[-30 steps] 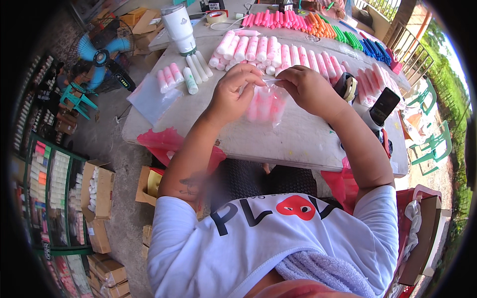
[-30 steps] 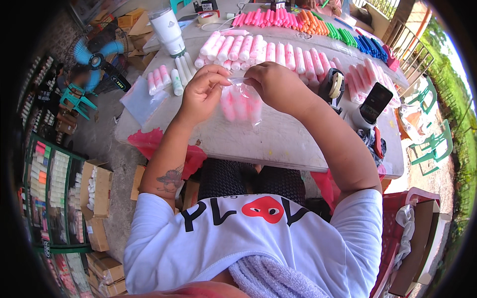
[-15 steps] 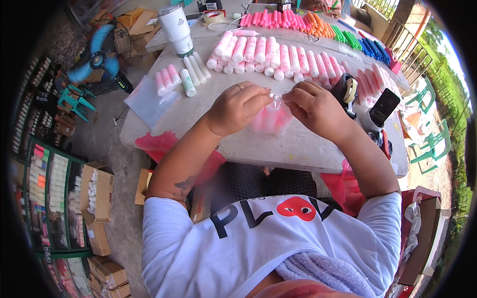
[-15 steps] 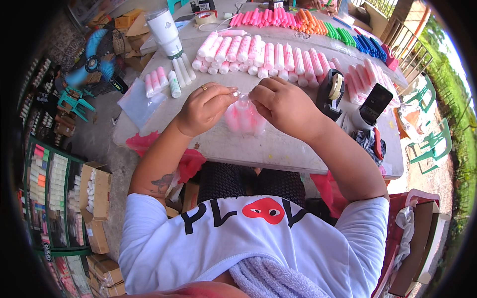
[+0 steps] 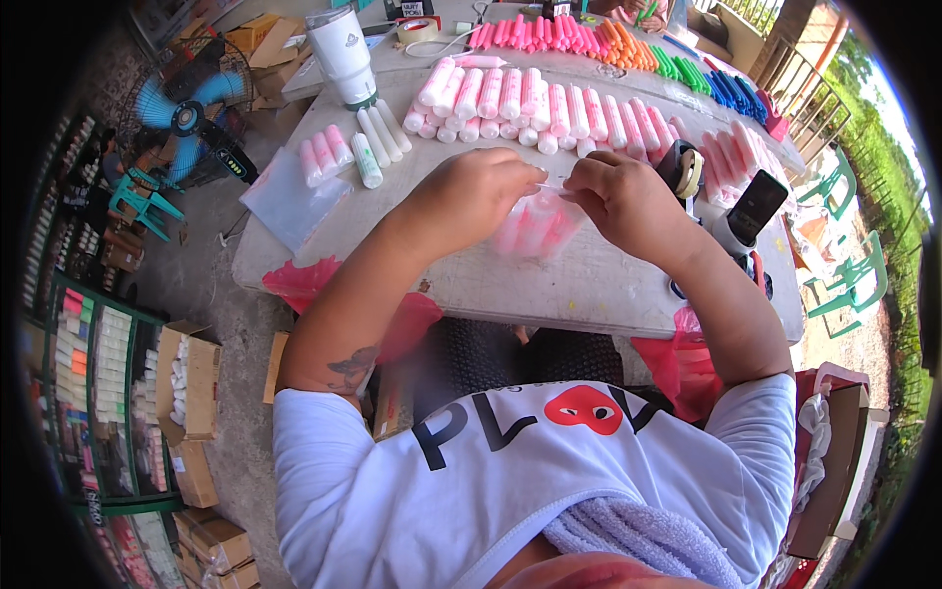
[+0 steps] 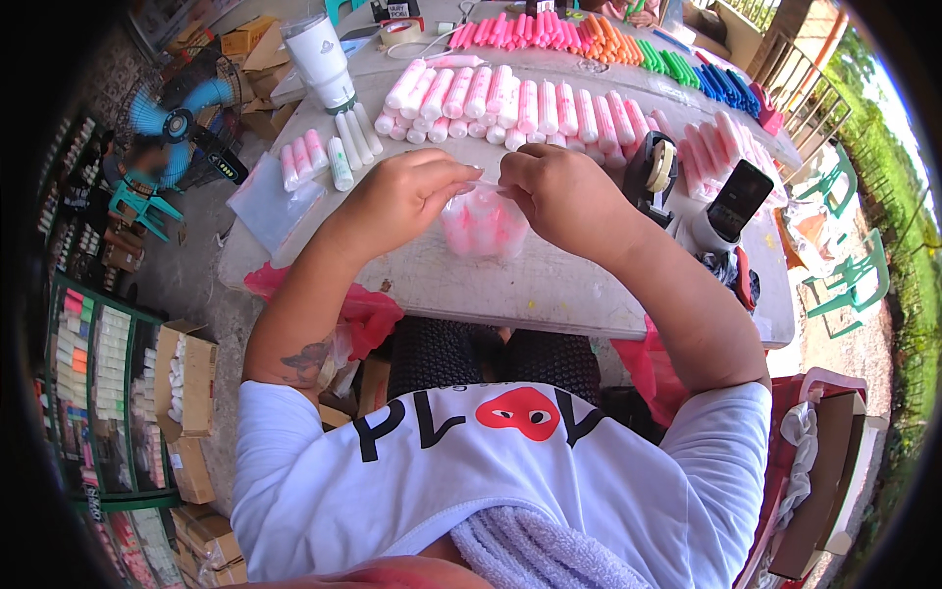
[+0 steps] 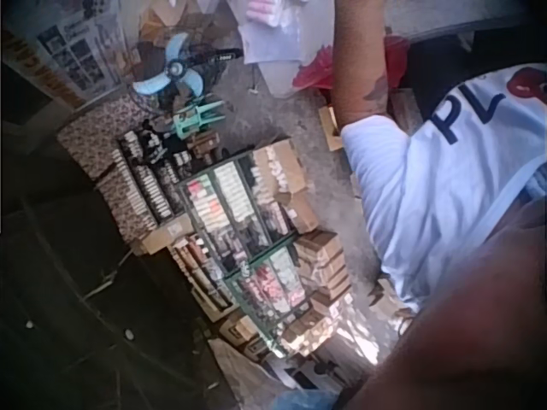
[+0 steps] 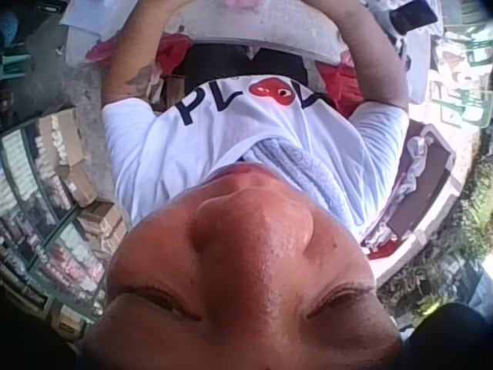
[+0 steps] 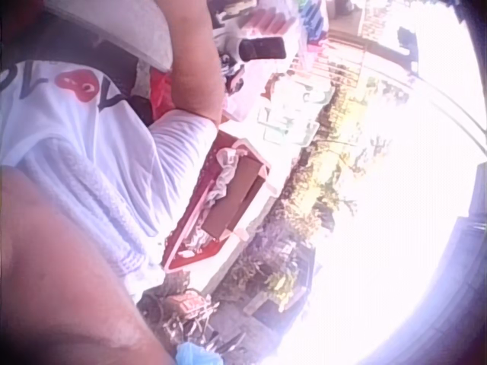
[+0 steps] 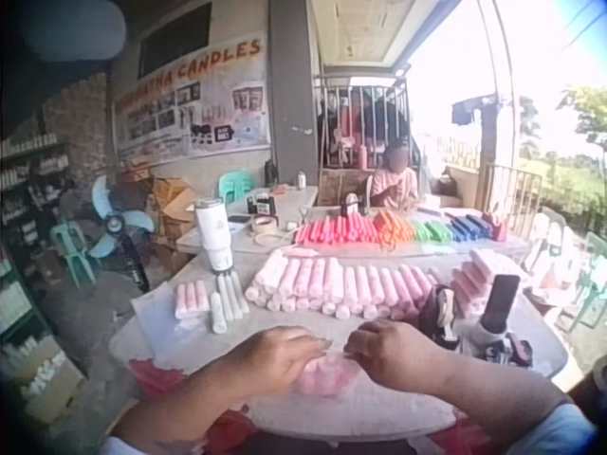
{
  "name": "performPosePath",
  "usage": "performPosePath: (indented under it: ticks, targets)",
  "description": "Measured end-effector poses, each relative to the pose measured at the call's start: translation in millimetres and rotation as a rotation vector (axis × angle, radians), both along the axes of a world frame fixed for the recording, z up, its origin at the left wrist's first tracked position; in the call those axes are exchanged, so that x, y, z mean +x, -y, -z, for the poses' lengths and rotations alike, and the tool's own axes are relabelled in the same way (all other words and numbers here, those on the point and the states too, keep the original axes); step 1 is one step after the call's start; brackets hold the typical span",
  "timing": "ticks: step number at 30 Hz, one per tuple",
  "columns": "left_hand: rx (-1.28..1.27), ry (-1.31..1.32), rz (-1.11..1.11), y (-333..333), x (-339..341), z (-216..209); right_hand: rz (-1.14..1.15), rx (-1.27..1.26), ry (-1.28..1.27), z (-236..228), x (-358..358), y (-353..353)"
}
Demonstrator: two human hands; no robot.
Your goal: The person packs pink and white cylindrical candles into clear plastic bags at a table. They place several candles into each bag, fold the top, and seal it using a handheld heat sealer. The person repeats this process for multiple bags, stacking the sealed packages on the table.
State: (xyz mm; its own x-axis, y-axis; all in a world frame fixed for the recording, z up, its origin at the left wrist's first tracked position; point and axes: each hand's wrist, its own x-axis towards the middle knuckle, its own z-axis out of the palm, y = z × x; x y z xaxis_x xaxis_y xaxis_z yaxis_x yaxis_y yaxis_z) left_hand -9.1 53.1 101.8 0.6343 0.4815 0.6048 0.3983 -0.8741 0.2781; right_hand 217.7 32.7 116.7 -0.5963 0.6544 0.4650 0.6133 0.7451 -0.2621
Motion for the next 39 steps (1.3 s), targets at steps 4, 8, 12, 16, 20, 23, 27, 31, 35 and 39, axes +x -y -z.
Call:
performPosePath:
  ticks: [4,8,12,16,20,23,27,31,35,39]
  targets:
    - [0.092,-0.005,0.009,-4.6,0.0,4.4,0.03,-0.055,-0.068,2.2,1.7,-1.7]
    - [0.155,0.022,0.03,-11.9,1.2,9.1,0.004,-0.007,-0.066,6.6,2.7,-4.3]
    - [0.138,-0.065,0.041,-20.1,-1.7,5.6,-0.038,0.197,0.202,11.4,10.0,-7.9]
    - [0.15,-0.193,0.034,-21.3,-8.3,2.4,-0.112,0.346,0.389,5.3,14.9,-13.7]
    - [0.134,-0.252,-0.008,-17.6,-15.8,6.2,-0.082,0.427,0.448,8.4,18.1,-14.3]
    - [0.081,-0.102,-0.028,-9.6,-13.9,19.8,-0.019,0.251,0.23,23.2,15.6,-2.7]
    - [-0.005,0.266,0.072,-23.1,3.2,63.4,0.037,0.2,-0.212,63.3,9.3,-6.8]
    - [-0.257,0.387,0.051,-22.3,10.6,70.8,0.042,0.143,-0.338,72.1,4.0,-6.9]
    - [-0.173,0.341,0.035,-12.0,11.4,62.6,-0.009,0.132,-0.407,76.0,7.4,-8.2]
    - [-0.115,0.353,0.015,-7.9,13.4,70.5,-0.022,0.041,-0.414,68.4,14.8,4.1]
